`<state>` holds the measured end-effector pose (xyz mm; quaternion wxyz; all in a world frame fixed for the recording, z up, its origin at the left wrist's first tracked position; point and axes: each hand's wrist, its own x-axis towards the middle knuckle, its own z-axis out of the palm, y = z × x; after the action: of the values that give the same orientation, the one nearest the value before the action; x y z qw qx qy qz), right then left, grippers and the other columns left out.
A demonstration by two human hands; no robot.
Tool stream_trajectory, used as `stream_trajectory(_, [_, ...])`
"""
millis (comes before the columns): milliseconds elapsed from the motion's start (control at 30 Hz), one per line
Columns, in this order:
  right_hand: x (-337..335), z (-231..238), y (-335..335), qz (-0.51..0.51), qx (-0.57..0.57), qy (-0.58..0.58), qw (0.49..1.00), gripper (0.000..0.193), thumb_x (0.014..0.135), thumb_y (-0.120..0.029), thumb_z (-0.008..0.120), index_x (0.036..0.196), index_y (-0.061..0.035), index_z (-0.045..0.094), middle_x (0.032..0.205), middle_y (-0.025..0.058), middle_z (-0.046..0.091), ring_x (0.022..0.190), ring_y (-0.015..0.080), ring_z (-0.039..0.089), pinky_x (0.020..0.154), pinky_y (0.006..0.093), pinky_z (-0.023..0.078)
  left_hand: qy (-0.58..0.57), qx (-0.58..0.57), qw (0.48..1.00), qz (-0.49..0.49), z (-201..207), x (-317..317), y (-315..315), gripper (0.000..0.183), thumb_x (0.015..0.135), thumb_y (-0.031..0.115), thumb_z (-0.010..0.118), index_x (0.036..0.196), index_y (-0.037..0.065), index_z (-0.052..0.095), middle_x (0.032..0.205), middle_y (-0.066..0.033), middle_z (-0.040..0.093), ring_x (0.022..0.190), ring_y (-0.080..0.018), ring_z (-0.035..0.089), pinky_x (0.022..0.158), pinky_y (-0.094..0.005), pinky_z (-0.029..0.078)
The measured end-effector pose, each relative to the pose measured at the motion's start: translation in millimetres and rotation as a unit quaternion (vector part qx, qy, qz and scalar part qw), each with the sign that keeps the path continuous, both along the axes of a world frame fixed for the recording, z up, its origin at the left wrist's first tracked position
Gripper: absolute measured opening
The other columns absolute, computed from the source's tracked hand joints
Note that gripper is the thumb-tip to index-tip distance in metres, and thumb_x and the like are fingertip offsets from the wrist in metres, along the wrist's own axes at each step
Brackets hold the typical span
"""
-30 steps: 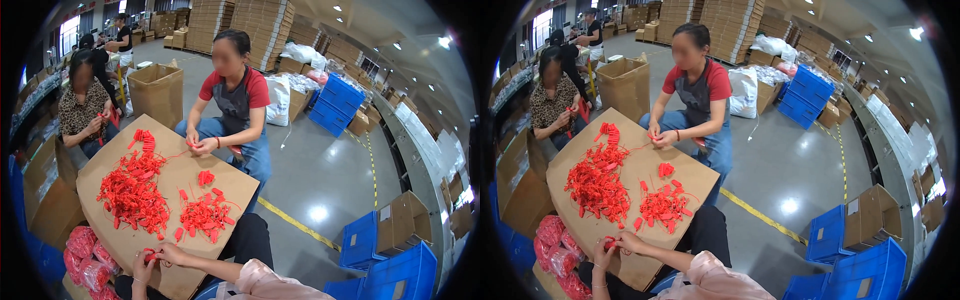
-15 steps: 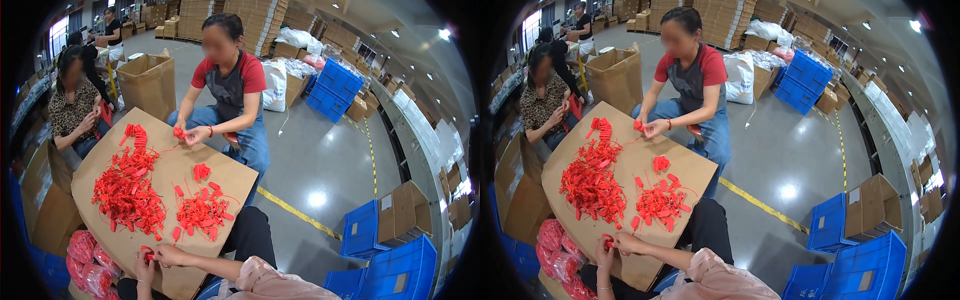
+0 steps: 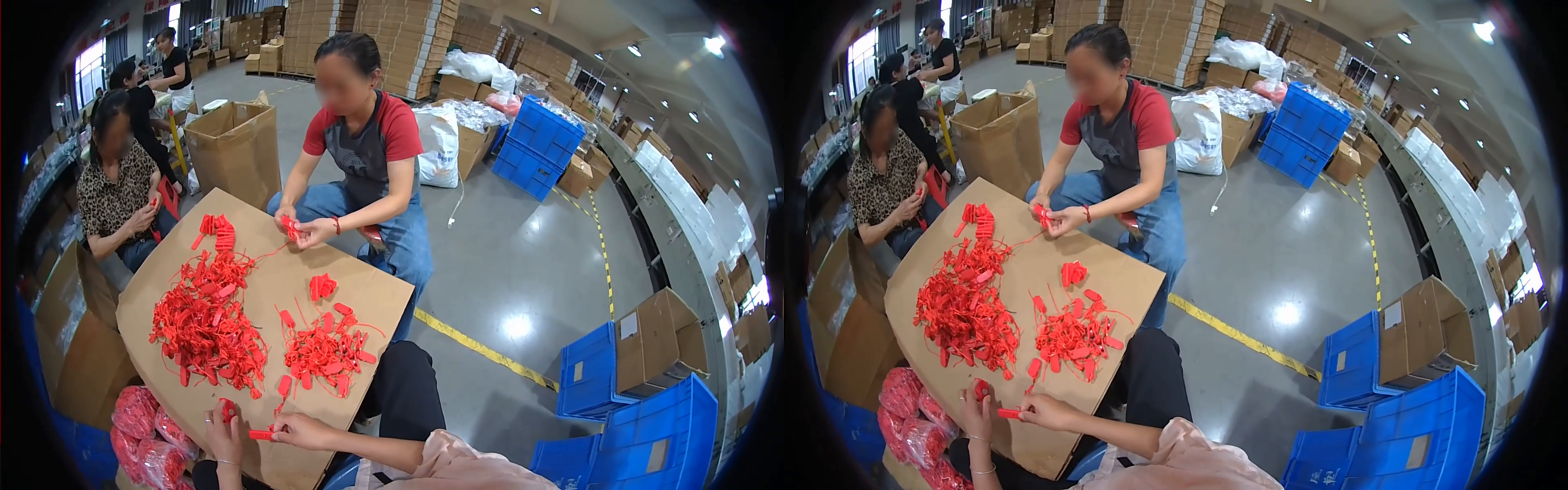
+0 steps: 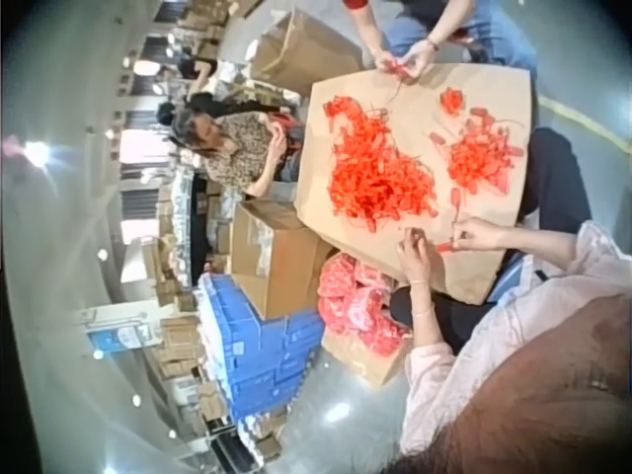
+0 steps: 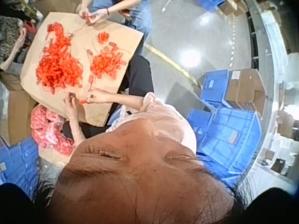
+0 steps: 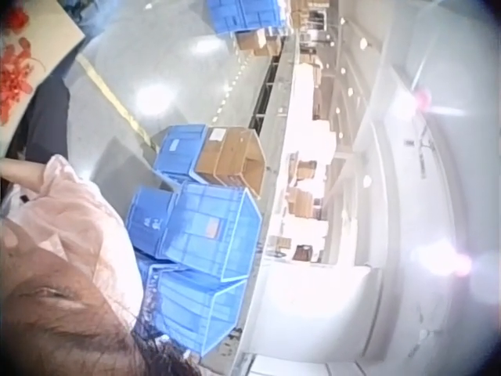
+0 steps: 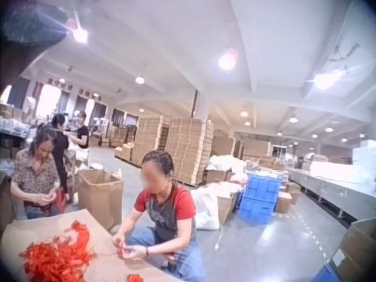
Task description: Attaching red plastic tags to strings at a factory workstation.
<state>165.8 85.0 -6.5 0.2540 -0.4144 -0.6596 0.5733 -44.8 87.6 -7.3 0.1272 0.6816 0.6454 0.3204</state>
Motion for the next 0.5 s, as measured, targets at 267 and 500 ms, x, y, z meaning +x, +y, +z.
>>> stream_trajectory(267, [12.5,4.3,-27.2,0.028,0.118,-0.04,0.992,0.016,0.08,-0.018,0.058,0.084,-0.0031,0.053,0.081,0.0105,0.053,0.074,0.0239,0.055,0.066,0.0335,0.044,-0.407,-0.315,0.851,-0.106,7.3,40.0,-55.2,0.02,0.089,0.016,0.047,0.092,0.001,0.059,0.067,-0.0041,0.057,0.052,-0.0108,0.052,0.048,-0.0206,0.041])
stream_trajectory(500, [14.5,6.8,-40.6,0.021,0.223,-0.035,0.974,0.014,0.082,-0.018,0.056,0.088,-0.005,0.055,0.086,0.0115,0.055,0.082,0.0292,0.054,0.075,0.037,0.043,-0.551,-0.37,0.747,-0.04,-2.3,30.9,-77.3,0.021,0.088,0.016,0.049,0.095,-0.001,0.058,0.069,-0.0063,0.058,0.051,-0.0126,0.052,0.045,-0.0231,0.042])
